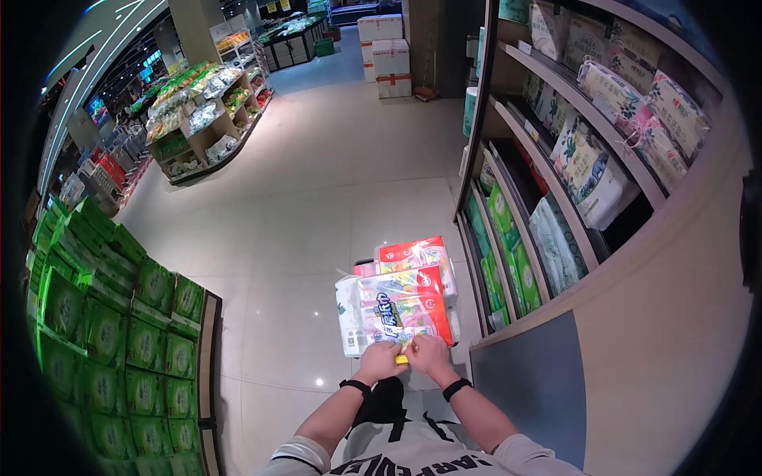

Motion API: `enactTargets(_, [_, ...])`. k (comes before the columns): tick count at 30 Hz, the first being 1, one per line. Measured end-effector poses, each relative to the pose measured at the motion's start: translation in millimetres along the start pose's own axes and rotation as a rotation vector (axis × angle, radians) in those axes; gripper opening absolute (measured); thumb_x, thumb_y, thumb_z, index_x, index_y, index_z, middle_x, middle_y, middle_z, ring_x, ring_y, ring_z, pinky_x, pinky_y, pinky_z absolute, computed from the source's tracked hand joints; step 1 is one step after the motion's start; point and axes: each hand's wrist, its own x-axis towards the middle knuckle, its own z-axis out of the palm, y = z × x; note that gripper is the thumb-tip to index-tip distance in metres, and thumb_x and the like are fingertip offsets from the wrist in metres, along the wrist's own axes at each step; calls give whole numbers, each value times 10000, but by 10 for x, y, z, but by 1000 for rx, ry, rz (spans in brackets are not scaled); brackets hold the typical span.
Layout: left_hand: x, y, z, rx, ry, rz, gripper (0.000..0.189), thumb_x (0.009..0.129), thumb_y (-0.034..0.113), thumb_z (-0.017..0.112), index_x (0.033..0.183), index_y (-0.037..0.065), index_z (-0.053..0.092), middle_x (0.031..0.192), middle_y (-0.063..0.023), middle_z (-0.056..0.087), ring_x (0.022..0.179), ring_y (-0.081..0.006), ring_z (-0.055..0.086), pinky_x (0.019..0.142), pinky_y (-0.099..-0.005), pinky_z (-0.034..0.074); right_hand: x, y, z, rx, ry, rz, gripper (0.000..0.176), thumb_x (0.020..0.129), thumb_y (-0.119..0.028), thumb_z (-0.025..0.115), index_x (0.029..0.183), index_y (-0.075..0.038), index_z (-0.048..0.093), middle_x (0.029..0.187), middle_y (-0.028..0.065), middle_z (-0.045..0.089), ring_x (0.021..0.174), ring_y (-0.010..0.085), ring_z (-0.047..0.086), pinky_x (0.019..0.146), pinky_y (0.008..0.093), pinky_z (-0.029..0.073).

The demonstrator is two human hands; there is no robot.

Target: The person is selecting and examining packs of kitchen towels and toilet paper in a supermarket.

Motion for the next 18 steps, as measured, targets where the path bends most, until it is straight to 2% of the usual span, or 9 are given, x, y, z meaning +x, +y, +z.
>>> enactTargets(1, [152, -107, -33, 3, 40, 6, 351, 678, 386, 746, 760, 72, 613, 829, -109, 649, 780, -298, 649, 707, -405, 526, 190, 48, 56, 2, -7, 4, 209, 774, -274, 653, 675, -94, 614, 647, 74, 609, 636, 275, 629, 618, 418, 470])
enactTargets(2, [302, -211, -73, -7, -73, -63, 401, 662, 360, 770, 907, 68, 644, 967, -112, 624, 928, -287, 611, 829, -392, 494, 384, 94, 85, 2, -16, 3, 207, 774, -274, 652, 675, -96, 615, 639, 72, 604, 629, 275, 627, 611, 417, 469])
enactTargets(5, [774, -537, -170, -53, 137, 5, 623, 632, 353, 797, 1166, 91, 610, 1099, -132, 592, 1030, -315, 576, 909, -424, 463, 979, 241, 135, -21, -104, 37, 208, 783, -294, 635, 718, -98, 649, 687, 78, 649, 653, 294, 648, 627, 437, 492])
enactTargets(6, [948, -664, -181, -78, 105, 20, 787, 645, 356, 812, 1322, 95, 508, 1270, -161, 517, 1226, -339, 473, 1056, -460, 359, 1191, 329, 167, -40, -172, 83, 230, 789, -316, 627, 739, -94, 662, 715, 82, 667, 670, 302, 658, 642, 451, 499])
enactTargets(10, [1532, -1124, -319, 92, -52, 202, 673, 726, 445, 758, 1263, 97, 551, 1346, -160, 489, 1350, -369, 368, 1145, -546, 231, 1967, 479, 269, -76, -329, 268, 242, 800, -325, 606, 834, -106, 701, 817, 124, 699, 769, 325, 680, 701, 438, 537])
enactTargets(13, [1965, -1515, -386, 84, -169, 282, 571, 762, 446, 731, 1182, 87, 587, 1369, -157, 475, 1361, -366, 357, 1156, -548, 211, 2808, 584, 305, -29, -452, 274, 233, 809, -317, 605, 894, -124, 704, 903, 150, 698, 840, 321, 683, 729, 448, 543])
enactTargets(14, [2118, -1600, -470, 114, -53, 353, 492, 779, 442, 719, 1099, 83, 612, 1251, -146, 537, 1264, -335, 449, 1090, -519, 309, 3198, 598, 243, -8, -505, 255, 235, 814, -321, 604, 912, -132, 704, 943, 159, 697, 869, 320, 684, 742, 460, 543])
enactTargets(17, [2515, -1877, -476, 47, -170, 251, 470, 746, 452, 745, 997, 70, 634, 1016, -107, 581, 1040, -306, 545, 920, -460, 423, 4389, 548, 183, -22, -270, 237, 336, 812, -355, 626, 1036, -116, 700, 1133, 177, 650, 1074, 318, 616, 875, 440, 506])
enactTargets(18, [2654, -1985, -494, 17, -44, 310, 466, 764, 469, 735, 956, 58, 626, 873, -90, 560, 855, -290, 565, 761, -422, 459, 4689, 592, 205, -18, -131, 154, 386, 807, -383, 636, 1078, -114, 696, 1185, 183, 628, 1156, 330, 572, 954, 450, 471])
